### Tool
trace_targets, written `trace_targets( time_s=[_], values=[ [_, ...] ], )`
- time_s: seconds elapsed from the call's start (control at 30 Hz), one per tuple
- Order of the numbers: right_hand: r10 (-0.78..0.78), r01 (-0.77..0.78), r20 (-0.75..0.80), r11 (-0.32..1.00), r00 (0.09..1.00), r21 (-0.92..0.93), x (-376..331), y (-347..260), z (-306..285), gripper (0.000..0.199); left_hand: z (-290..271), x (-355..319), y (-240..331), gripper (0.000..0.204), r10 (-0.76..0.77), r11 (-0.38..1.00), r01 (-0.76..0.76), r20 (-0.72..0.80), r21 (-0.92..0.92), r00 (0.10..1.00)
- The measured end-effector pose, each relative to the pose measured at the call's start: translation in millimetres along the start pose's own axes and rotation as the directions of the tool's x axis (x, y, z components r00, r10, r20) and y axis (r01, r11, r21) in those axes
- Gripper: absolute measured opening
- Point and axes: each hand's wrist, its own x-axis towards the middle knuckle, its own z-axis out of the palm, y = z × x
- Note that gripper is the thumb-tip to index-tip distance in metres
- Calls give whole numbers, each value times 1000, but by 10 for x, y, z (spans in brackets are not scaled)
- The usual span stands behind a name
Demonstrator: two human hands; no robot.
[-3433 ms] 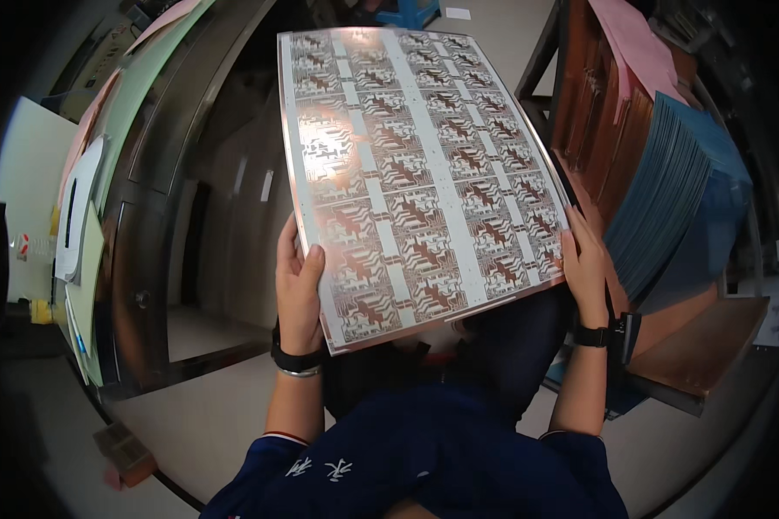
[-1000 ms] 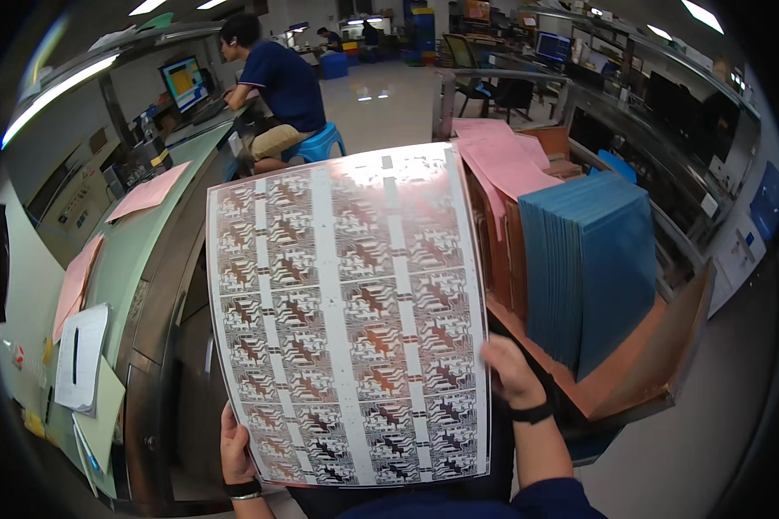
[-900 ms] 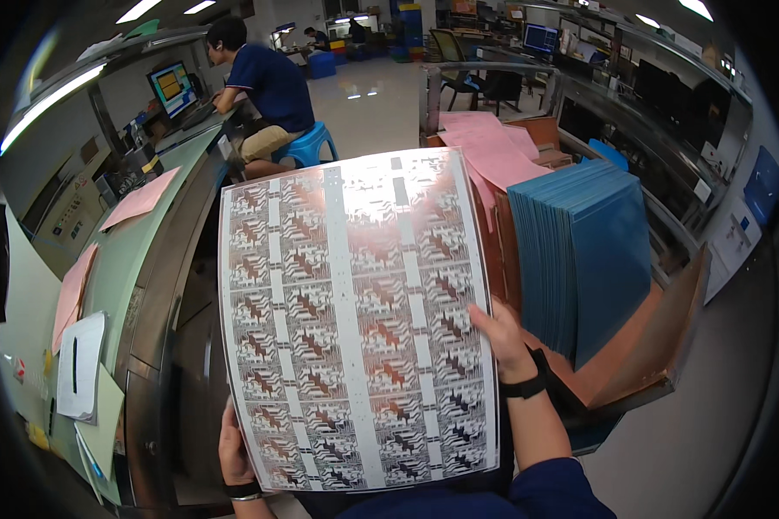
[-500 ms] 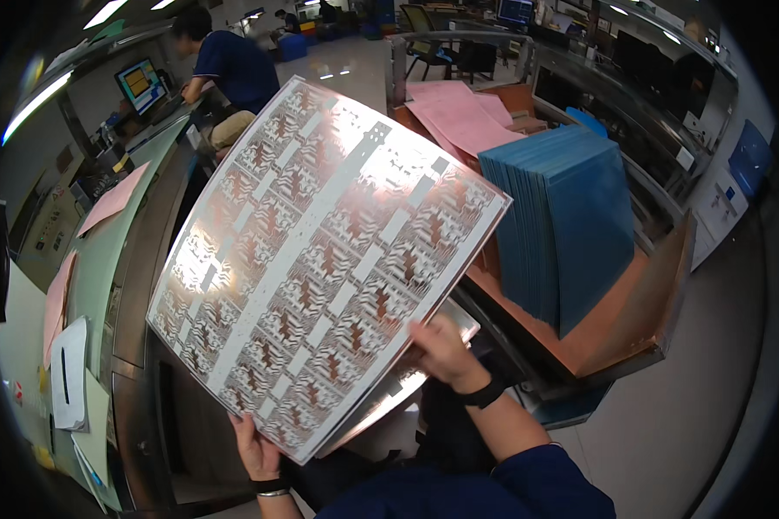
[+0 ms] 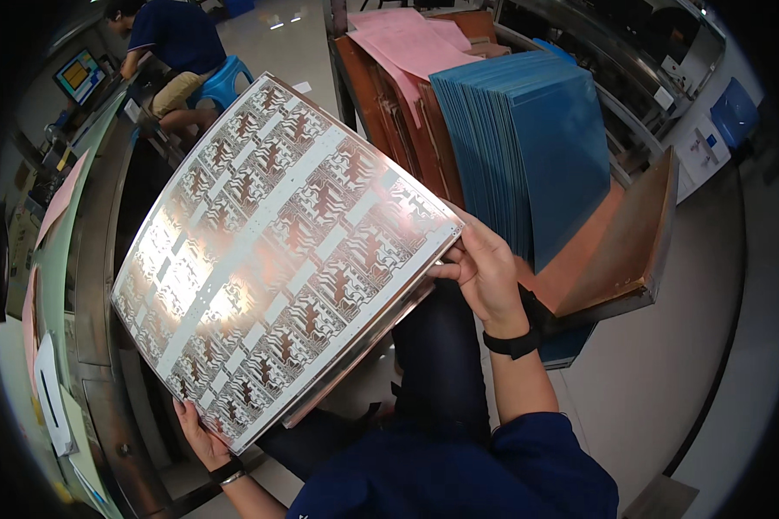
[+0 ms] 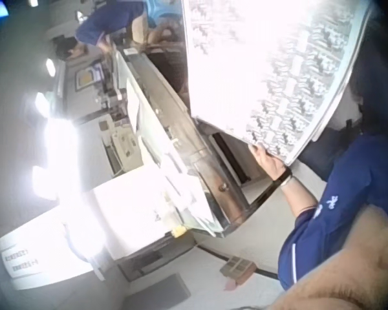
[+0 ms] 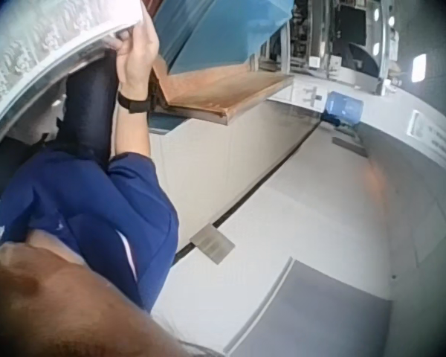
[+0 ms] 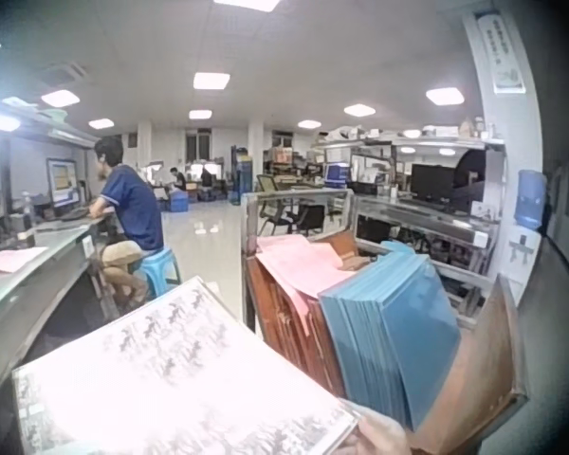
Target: Inspecting and sorting reflective metal sheets from a stack in an industrial setting.
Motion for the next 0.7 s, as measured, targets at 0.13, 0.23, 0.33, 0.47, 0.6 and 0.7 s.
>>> trace_targets(
  time_s=[0.13, 0.23, 0.33, 0.47, 0.6, 0.7],
  values=[
    [20, -19, -40, 1000, 999, 7, -18, 65, -9, 43, -65, 10, 5, 36, -27, 999, 28, -23, 36, 999],
    [22, -22, -36, 1000, 999, -4, -28, 94, -39, 43, -47, -2, 7, 36, -12, 999, 15, -68, 40, 998],
    [32, -32, -45, 999, 998, -3, -33, 106, -57, 43, -104, 3, 10, 37, -34, 998, 36, -25, 55, 999],
    [33, -32, -55, 999, 998, 5, -56, 128, -89, 43, -50, -5, 6, 38, -5, 999, 5, -13, 49, 1000],
    [26, -24, -56, 999, 998, 37, -75, 129, -76, 42, -77, -1, -18, 38, 11, 999, -10, -48, 40, 999],
    [27, -25, -50, 998, 998, 52, -85, 136, -70, 42, -102, 14, -27, 38, 14, 999, -13, -59, 30, 998]
  ],
)
